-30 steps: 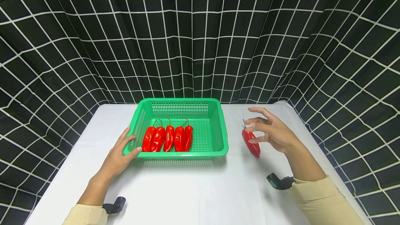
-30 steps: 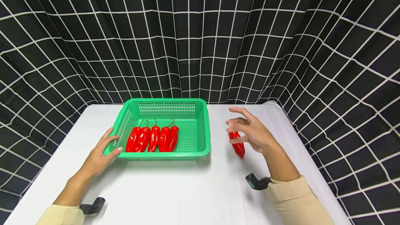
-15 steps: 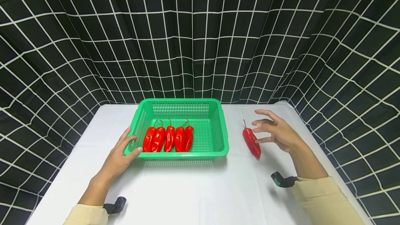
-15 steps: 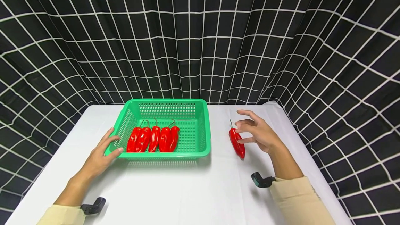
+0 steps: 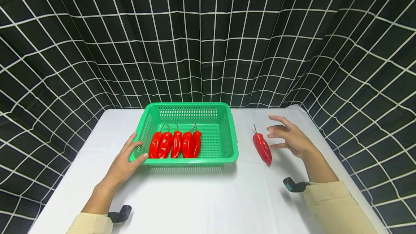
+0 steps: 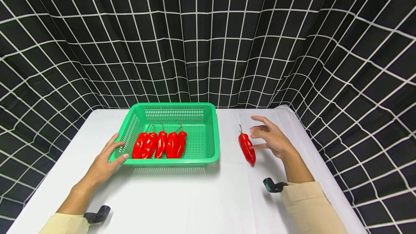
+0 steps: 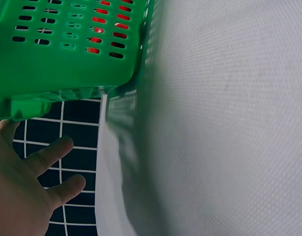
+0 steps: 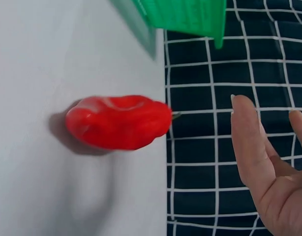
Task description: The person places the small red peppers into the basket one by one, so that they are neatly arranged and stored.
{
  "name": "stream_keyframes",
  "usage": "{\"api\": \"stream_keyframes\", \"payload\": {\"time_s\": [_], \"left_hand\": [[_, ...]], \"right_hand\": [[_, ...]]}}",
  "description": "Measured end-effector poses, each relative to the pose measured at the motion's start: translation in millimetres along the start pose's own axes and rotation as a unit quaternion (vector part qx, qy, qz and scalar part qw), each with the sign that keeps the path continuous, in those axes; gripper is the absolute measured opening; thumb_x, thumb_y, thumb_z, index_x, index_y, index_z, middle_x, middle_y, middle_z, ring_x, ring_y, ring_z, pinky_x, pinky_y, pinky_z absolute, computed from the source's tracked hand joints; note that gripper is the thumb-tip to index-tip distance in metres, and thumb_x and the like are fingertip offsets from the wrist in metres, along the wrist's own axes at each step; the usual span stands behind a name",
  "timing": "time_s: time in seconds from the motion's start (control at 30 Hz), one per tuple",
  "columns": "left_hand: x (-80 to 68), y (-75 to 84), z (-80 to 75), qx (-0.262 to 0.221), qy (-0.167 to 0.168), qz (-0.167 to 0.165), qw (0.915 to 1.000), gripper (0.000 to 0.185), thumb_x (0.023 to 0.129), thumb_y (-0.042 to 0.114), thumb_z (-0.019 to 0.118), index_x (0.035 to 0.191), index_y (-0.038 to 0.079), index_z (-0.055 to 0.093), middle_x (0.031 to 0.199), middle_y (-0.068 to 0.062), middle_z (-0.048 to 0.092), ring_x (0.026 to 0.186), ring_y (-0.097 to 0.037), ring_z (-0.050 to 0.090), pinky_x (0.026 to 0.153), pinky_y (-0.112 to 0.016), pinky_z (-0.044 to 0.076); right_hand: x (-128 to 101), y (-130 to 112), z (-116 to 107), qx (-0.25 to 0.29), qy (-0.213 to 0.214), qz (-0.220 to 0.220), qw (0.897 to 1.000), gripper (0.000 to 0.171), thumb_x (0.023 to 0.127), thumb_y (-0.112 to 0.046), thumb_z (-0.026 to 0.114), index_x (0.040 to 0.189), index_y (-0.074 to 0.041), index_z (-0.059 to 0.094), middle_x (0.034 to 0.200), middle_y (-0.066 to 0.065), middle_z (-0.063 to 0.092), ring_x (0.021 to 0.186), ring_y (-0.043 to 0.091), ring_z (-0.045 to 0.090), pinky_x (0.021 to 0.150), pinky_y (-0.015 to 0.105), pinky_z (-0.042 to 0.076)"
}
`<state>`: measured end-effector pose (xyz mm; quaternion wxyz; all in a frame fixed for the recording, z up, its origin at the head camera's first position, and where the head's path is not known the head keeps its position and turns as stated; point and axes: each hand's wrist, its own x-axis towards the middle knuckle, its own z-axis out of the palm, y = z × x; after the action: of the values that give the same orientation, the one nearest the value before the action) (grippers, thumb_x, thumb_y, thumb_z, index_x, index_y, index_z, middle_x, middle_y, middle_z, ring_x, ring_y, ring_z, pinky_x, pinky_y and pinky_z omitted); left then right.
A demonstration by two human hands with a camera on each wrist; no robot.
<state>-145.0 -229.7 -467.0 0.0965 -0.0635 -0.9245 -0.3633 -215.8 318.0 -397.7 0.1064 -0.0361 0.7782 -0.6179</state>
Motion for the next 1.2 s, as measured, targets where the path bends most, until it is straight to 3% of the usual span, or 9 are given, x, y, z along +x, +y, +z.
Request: {"api": "stream_keyframes", "payload": {"time_s": [0.3, 0.53, 0.73, 0.97, 1.2], "left_hand": [[0.9, -1.0, -0.5, 0.000, 0.000, 0.002, 1.0000, 0.046, 0.092, 0.041, 0.062, 0.128, 0.013, 0.054, 0.158, -0.002, 0.018, 0.137, -0.040, 0.029, 0.095, -0.069, 0.030], [0.4, -2.1, -0.6, 0.000, -0.001, 0.004, 1.0000, 0.046, 0.092, 0.040, 0.062, 0.128, 0.013, 0.054, 0.159, -0.002, 0.018, 0.136, -0.041, 0.029, 0.095, -0.069, 0.030], [0.6, -2.9, -0.7, -0.001, 0.003, 0.009, 1.0000, 0.045, 0.092, 0.038, 0.062, 0.128, 0.013, 0.054, 0.158, -0.003, 0.019, 0.136, -0.042, 0.029, 0.093, -0.070, 0.031], [0.0, -1.8, -0.7, -0.003, 0.000, 0.006, 1.0000, 0.046, 0.092, 0.040, 0.063, 0.128, 0.013, 0.054, 0.158, -0.003, 0.018, 0.136, -0.040, 0.029, 0.095, -0.069, 0.030], [-0.4, -1.2, -0.7, -0.005, 0.000, 0.003, 1.0000, 0.045, 0.092, 0.039, 0.063, 0.128, 0.013, 0.054, 0.158, -0.003, 0.019, 0.136, -0.039, 0.029, 0.095, -0.068, 0.030]], "right_hand": [[6.8, 14.6, -4.4, -0.031, 0.004, 0.013, 0.999, 0.075, 0.089, -0.026, 0.070, 0.150, -0.014, 0.029, 0.134, 0.030, 0.042, 0.102, 0.031, 0.058, 0.080, 0.061, 0.048], [11.3, 26.0, -4.8, -0.039, 0.006, 0.030, 0.999, 0.073, 0.089, -0.024, 0.069, 0.150, -0.017, 0.031, 0.136, 0.030, 0.041, 0.118, 0.052, 0.044, 0.083, 0.060, 0.047], [12.1, 32.8, -1.4, -0.065, -0.001, 0.052, 0.997, 0.071, 0.090, -0.024, 0.066, 0.151, -0.015, 0.029, 0.137, 0.030, 0.041, 0.119, 0.048, 0.045, 0.082, 0.055, 0.050], [14.9, 39.8, 1.1, -0.056, -0.009, 0.064, 0.996, 0.073, 0.089, -0.017, 0.065, 0.152, -0.014, 0.027, 0.137, 0.030, 0.041, 0.120, 0.048, 0.046, 0.082, 0.054, 0.051], [20.1, 46.0, 2.2, -0.078, 0.004, 0.082, 0.994, 0.073, 0.089, -0.024, 0.067, 0.151, -0.014, 0.029, 0.137, 0.029, 0.042, 0.116, 0.046, 0.050, 0.082, 0.055, 0.051]]}}
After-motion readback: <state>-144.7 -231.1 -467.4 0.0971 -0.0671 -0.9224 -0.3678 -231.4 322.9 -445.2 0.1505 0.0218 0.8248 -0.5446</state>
